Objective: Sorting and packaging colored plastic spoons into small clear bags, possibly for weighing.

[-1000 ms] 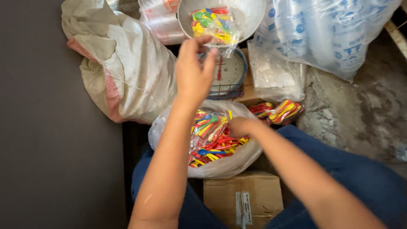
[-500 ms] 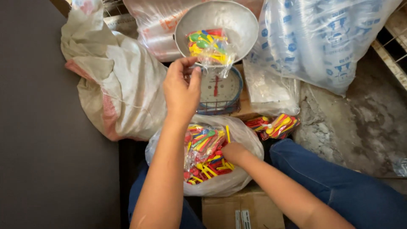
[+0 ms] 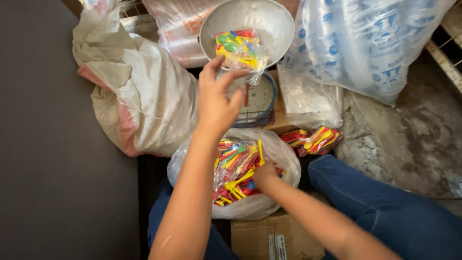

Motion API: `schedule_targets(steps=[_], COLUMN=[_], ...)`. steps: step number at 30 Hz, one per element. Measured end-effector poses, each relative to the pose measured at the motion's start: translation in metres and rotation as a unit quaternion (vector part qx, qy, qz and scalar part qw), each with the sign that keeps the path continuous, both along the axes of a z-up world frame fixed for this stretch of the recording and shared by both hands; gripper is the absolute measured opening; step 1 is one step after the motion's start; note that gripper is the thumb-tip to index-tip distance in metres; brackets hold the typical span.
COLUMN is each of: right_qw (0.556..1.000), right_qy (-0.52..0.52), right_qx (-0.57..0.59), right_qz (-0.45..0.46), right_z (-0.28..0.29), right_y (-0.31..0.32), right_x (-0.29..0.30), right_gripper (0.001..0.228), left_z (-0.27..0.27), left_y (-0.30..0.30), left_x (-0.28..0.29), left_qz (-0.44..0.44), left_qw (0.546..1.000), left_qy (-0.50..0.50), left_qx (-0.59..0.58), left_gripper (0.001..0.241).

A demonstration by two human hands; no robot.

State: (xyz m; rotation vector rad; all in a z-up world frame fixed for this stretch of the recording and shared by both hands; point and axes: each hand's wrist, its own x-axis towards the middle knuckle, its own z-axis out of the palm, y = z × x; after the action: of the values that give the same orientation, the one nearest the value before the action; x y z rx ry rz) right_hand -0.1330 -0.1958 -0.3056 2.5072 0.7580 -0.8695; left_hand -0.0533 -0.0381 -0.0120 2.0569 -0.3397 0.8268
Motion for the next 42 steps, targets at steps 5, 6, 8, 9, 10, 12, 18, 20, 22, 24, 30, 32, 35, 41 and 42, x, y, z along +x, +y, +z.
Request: schedule_targets(steps=[5, 6, 8, 9, 10, 12, 18, 20, 22, 24, 30, 32, 35, 41, 42], right_qw=[0.999, 0.999, 0.981, 0.981, 0.898, 0.755, 0.666, 0.637, 0.589, 0.535, 0.802, 0.959, 0.965, 0.926, 0.926], right_qy=[0.030, 0.028, 0.139, 0.137, 0.288, 0.419, 0.216, 0.133, 0.173, 0.214, -0.046, -0.091, -0.112, -0.141, -0.141], right_qx=[-0.011, -0.013, 0.121, 0.121, 0.317, 0.490, 0.711, 0.751, 0.786, 0.816, 0.594, 0.235, 0.219, 0.328, 0.328], right_qz=[-0.016, -0.017, -0.065, -0.065, -0.097, -0.120, -0.060, -0.113, -0.073, -0.029, -0.040, -0.132, -0.094, -0.125, -0.124], right_z=[0.065, 0.095, 0.155, 0.160, 0.164, 0.210, 0.356, 0.347, 0.339, 0.329, 0.316, 0.327, 0.329, 0.359, 0.357], right_y=[-0.031, -0.036, -0.045, -0.057, -0.068, -0.077, -0.050, -0.032, -0.019, -0.014, -0.028, -0.030, -0.032, -0.037, -0.045], right_x=[0.046, 0.053, 0.067, 0.079, 0.091, 0.100, 0.123, 0.157, 0.184, 0.212, 0.256, 0.250, 0.253, 0.247, 0.251], right_gripper=[0.034, 0.034, 0.029, 0.029, 0.025, 0.022, 0.026, 0.023, 0.020, 0.017, 0.035, 0.033, 0.032, 0.028, 0.028], left_z=[-0.011, -0.019, -0.032, -0.030, -0.029, -0.026, -0.024, -0.005, -0.023, -0.036, -0.028, -0.010, -0.016, -0.042, -0.049], left_y=[-0.003, -0.002, 0.002, 0.001, -0.001, -0.002, -0.007, -0.014, -0.017, -0.013, -0.001, -0.003, -0.008, -0.004, -0.004], left_x=[0.011, 0.018, 0.032, 0.035, 0.038, 0.046, 0.068, 0.064, 0.085, 0.102, 0.109, 0.098, 0.099, 0.113, 0.116], left_qz=[-0.040, -0.041, -0.063, -0.063, -0.022, 0.020, 0.016, -0.058, -0.123, -0.185, -0.220, -0.239, -0.234, -0.178, -0.177], left_qw=[0.995, 0.995, 0.998, 0.998, 0.999, 0.999, 0.999, 0.995, 0.984, 0.948, 0.891, 0.878, 0.849, 0.916, 0.916], left_qy=[0.022, 0.021, 0.023, 0.021, 0.023, 0.024, -0.035, -0.078, -0.016, 0.046, 0.136, 0.156, 0.199, 0.095, 0.095], left_qx=[0.089, 0.087, 0.013, 0.013, -0.011, -0.035, -0.002, -0.002, -0.132, -0.255, -0.373, -0.384, -0.431, -0.347, -0.347], left_gripper=[0.053, 0.053, 0.047, 0.047, 0.036, 0.025, 0.048, 0.068, 0.071, 0.073, 0.069, 0.071, 0.052, 0.036, 0.036])
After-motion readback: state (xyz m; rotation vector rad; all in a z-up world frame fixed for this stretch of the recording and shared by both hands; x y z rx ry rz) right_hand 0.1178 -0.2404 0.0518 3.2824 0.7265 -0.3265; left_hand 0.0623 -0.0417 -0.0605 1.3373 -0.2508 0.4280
